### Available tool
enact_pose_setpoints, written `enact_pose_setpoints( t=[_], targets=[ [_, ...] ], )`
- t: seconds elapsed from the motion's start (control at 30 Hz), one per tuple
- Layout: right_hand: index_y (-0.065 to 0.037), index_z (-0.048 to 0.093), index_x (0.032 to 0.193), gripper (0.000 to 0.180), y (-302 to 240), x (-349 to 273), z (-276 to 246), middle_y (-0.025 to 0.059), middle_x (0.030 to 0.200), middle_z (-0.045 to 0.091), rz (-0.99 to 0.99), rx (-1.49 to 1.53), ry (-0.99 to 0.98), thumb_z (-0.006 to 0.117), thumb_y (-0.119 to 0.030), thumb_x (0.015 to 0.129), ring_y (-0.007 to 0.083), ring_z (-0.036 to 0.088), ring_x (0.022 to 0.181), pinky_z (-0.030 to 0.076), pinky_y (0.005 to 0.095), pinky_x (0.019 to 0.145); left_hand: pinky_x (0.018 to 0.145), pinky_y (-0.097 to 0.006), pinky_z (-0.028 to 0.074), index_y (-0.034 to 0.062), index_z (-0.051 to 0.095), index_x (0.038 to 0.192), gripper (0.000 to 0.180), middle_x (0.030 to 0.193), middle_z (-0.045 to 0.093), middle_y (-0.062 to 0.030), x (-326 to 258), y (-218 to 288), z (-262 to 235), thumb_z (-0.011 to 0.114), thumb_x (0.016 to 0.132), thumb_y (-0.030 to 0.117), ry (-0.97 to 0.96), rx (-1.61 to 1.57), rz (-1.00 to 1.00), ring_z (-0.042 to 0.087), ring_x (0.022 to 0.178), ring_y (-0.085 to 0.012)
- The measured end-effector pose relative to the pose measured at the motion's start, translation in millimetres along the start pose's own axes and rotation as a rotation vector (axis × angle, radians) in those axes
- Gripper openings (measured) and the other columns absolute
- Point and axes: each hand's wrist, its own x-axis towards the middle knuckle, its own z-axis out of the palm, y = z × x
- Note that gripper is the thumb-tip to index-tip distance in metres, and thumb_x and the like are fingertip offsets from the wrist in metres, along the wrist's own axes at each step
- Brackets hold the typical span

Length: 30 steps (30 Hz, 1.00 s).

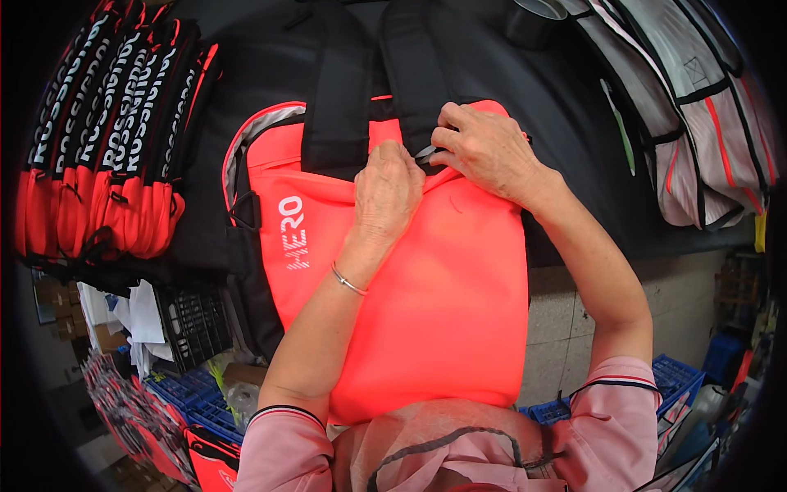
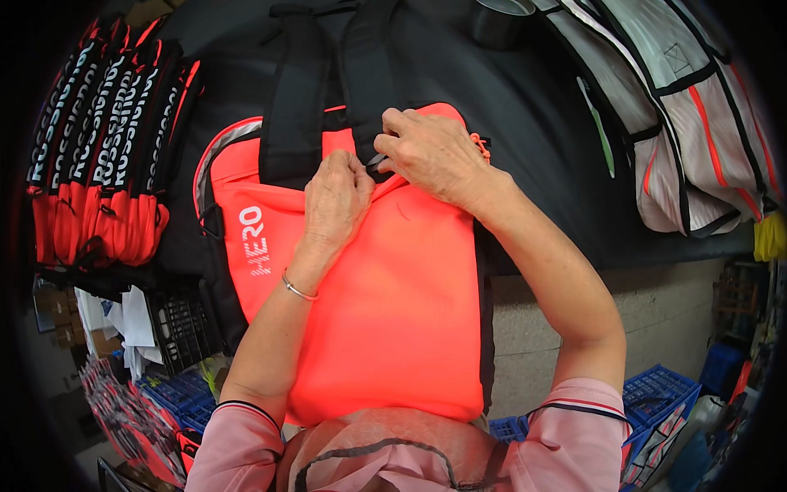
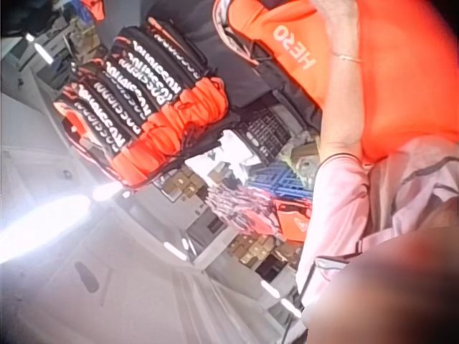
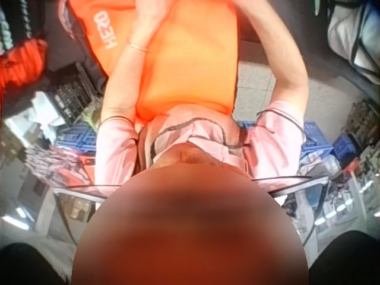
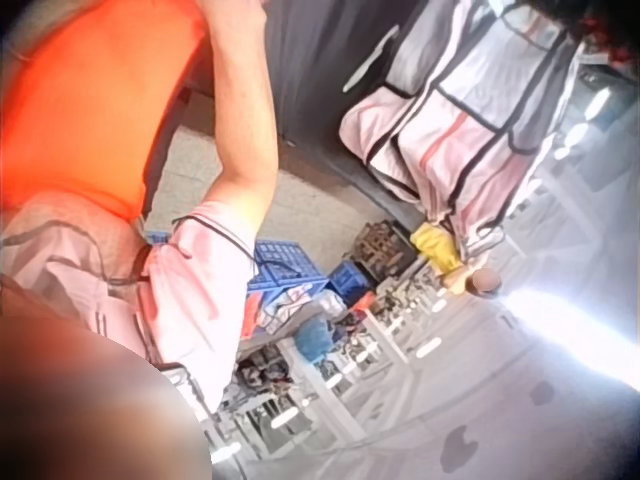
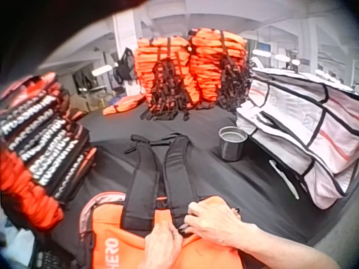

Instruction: Checking the quality and details of newly manufactured backpacks and bags.

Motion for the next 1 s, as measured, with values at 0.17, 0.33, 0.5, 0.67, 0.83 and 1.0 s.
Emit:
enact_pose_setpoints(
  t=[0.17,0.33,0.5,0.67,0.83,1.0],
  targets=[
    [-0.005,0.064,0.083,0.018,-1.1,1.2,-1.1,0.0029,0.088,0.054,0.047,0.057,0.002,0.073,-0.020,0.079,0.0194,0.059,0.073,0.048,0.0331,0.060,0.060,-0.046,0.050,0.0005,0.052,0.084,0.012,0.077,0.061,-0.0167,0.6,0.5,0.3,0.063,0.081,0.004,-0.010,-0.009,-0.019,0.062,0.070,-0.0366],
    [-0.004,0.060,0.078,0.020,-0.2,5.3,6.5,0.0038,0.087,0.053,-0.042,0.009,0.010,0.073,-0.019,0.079,0.0193,0.059,0.076,0.048,0.0339,0.060,0.059,-0.046,0.050,0.0004,0.052,0.084,0.012,0.077,0.061,-0.0165,1.7,1.2,0.0,0.063,0.081,0.004,-0.006,0.006,-0.009,0.062,0.070,-0.0364],
    [-0.005,0.060,0.079,0.020,-3.5,3.8,4.4,0.0036,0.087,0.053,0.037,-0.015,-0.017,0.073,-0.020,0.078,0.0204,0.059,0.074,0.047,0.0339,0.059,0.059,-0.044,0.049,0.0009,0.051,0.085,0.012,0.081,0.060,-0.0160,-8.5,6.2,-11.0,0.063,0.081,0.002,-0.036,-0.020,0.007,0.062,0.071,-0.0353],
    [-0.005,0.058,0.080,0.022,-5.0,-3.7,5.4,0.0035,0.087,0.052,0.217,0.080,0.058,0.074,-0.020,0.079,0.0215,0.059,0.072,0.046,0.0353,0.058,0.068,-0.037,0.051,0.0015,0.053,0.094,0.018,0.093,0.058,-0.0127,-55.0,16.8,-28.3,0.065,0.081,-0.002,-0.005,-0.150,0.408,0.061,0.082,-0.0299],
    [-0.005,0.058,0.085,0.023,-15.1,10.4,7.6,0.0037,0.089,0.053,0.135,-0.069,-0.052,0.073,-0.021,0.080,0.0226,0.059,0.074,0.047,0.0359,0.061,0.075,-0.036,0.051,0.0007,0.055,0.097,0.021,0.093,0.059,-0.0120,-52.6,13.2,-36.8,0.065,0.079,-0.004,-0.007,-0.123,0.405,0.061,0.087,-0.0292],
    [-0.005,0.058,0.087,0.024,-14.9,-5.5,9.0,0.0039,0.090,0.054,0.260,-0.081,-0.018,0.073,-0.023,0.081,0.0227,0.060,0.075,0.049,0.0356,0.062,0.073,-0.036,0.044,0.0070,0.064,0.096,0.011,0.092,0.065,-0.0079,-1.0,-17.9,-88.1,0.064,0.085,0.009,0.171,0.314,0.356,0.061,0.087,-0.0270]
  ],
)
